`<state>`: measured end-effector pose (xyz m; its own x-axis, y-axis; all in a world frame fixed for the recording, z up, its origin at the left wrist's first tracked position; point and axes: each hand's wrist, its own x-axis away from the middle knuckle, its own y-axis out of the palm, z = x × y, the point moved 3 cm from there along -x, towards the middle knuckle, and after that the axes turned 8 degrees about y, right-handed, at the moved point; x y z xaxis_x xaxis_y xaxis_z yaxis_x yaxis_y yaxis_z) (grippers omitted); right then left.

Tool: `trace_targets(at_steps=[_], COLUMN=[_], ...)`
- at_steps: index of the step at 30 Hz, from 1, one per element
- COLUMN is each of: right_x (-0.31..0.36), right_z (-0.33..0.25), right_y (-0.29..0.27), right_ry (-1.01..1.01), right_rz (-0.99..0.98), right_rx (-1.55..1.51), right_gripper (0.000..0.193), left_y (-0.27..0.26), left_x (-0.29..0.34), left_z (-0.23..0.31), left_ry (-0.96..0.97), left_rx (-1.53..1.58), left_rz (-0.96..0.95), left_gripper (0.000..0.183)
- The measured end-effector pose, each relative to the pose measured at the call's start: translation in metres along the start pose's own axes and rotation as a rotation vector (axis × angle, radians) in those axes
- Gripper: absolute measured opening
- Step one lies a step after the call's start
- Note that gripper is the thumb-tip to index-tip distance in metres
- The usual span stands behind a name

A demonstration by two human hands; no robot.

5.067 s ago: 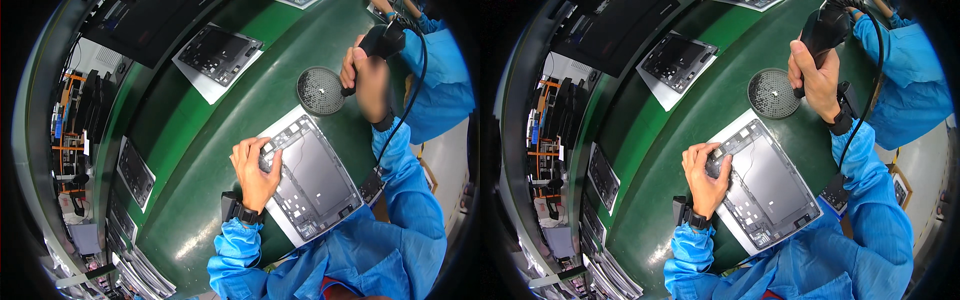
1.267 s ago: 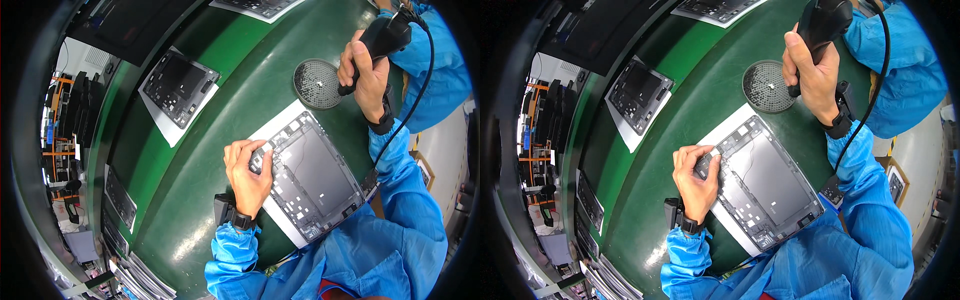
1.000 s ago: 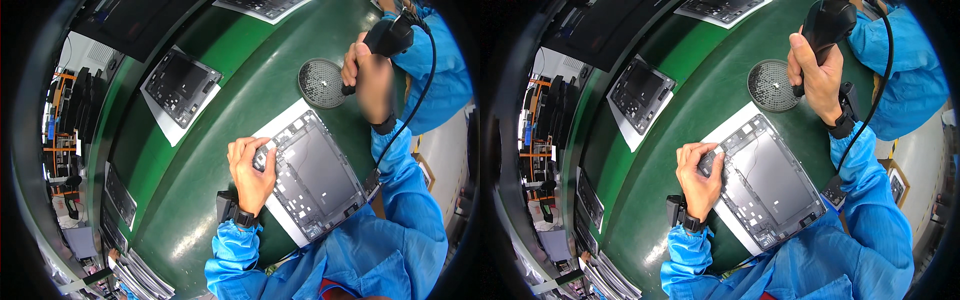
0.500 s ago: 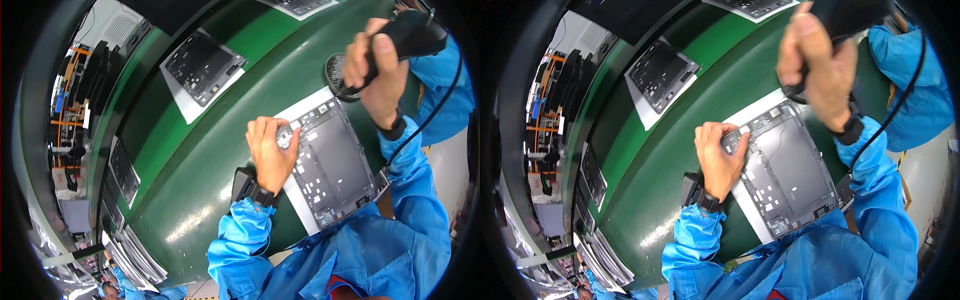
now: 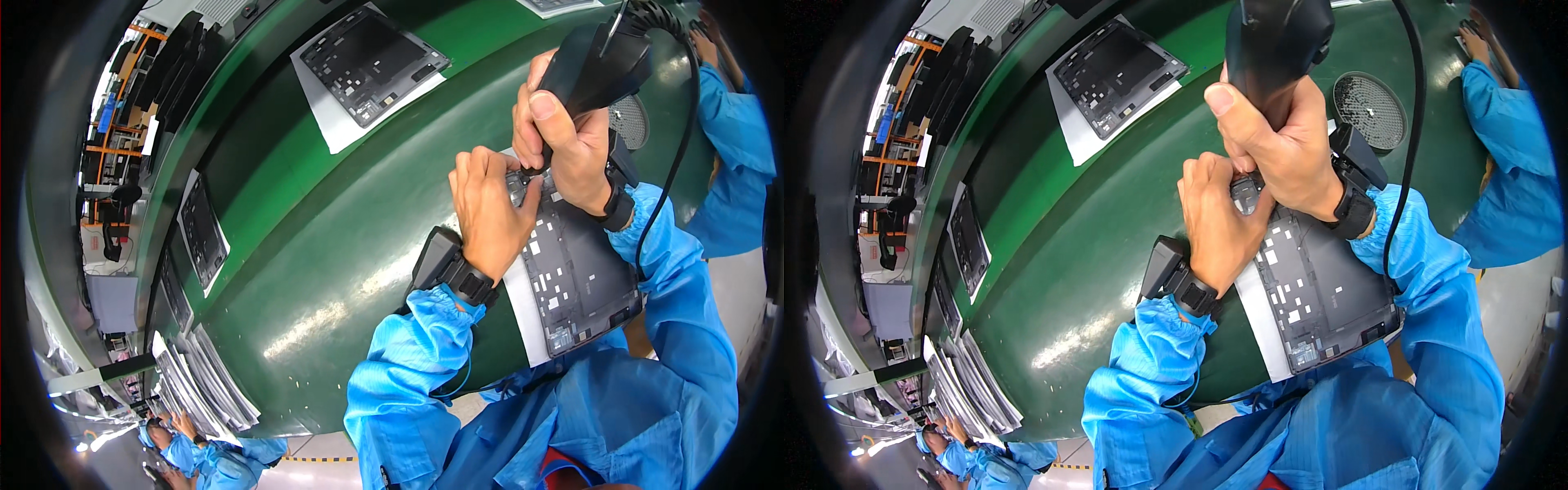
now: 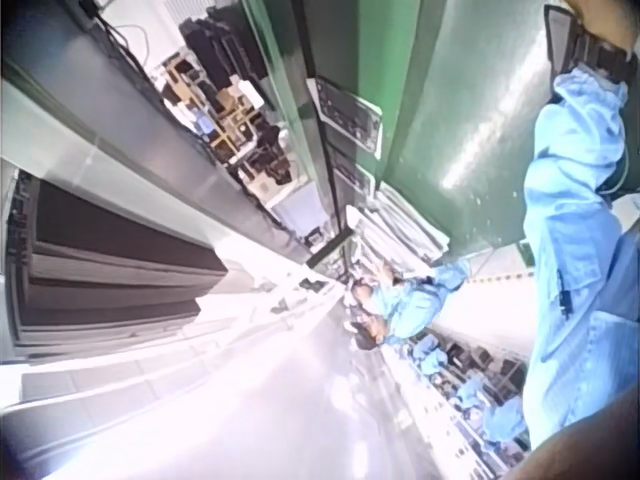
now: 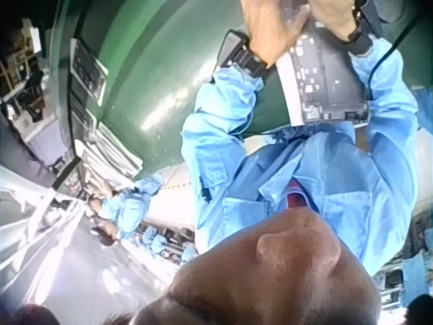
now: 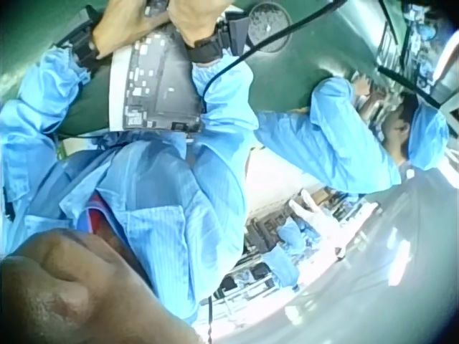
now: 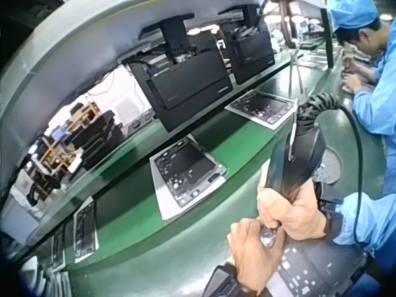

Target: Manually assembling electronic device components using a handheld tool on a production line.

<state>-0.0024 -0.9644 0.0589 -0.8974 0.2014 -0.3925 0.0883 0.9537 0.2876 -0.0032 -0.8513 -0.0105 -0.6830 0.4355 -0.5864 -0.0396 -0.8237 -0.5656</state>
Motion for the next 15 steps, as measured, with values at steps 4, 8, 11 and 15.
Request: trace_targets(at_steps=[4,8,11,15], right_x=[0.0008,0.0014,0.0016,0.0025], right_z=[0.0011,0.0018,0.0014,0.0011], right_y=[-0.0006,0.0003,0.0004,-0.0024], right_ry=[-0.004,-0.006,0.001,-0.002], right_rz=[-0.001,-0.014,-0.028,-0.087], right_rx=[0.011,0.011,0.041,0.173], right_gripper=[0.019,0.019,0.018,0.024], left_y=[-0.0010,-0.0029,-0.0020,-0.0025], left_x=[-0.0014,-0.0014,-0.0016,-0.0015], left_z=[0.0021,0.0045,0.0032,0.0035], left_ry=[-0.008,-0.025,-0.017,-0.018], left_rx=[0.012,0.019,0.024,0.023], left_rz=[-0.004,-0.013,-0.008,-0.005], left_gripper=[0.034,0.032,0.032,0.032])
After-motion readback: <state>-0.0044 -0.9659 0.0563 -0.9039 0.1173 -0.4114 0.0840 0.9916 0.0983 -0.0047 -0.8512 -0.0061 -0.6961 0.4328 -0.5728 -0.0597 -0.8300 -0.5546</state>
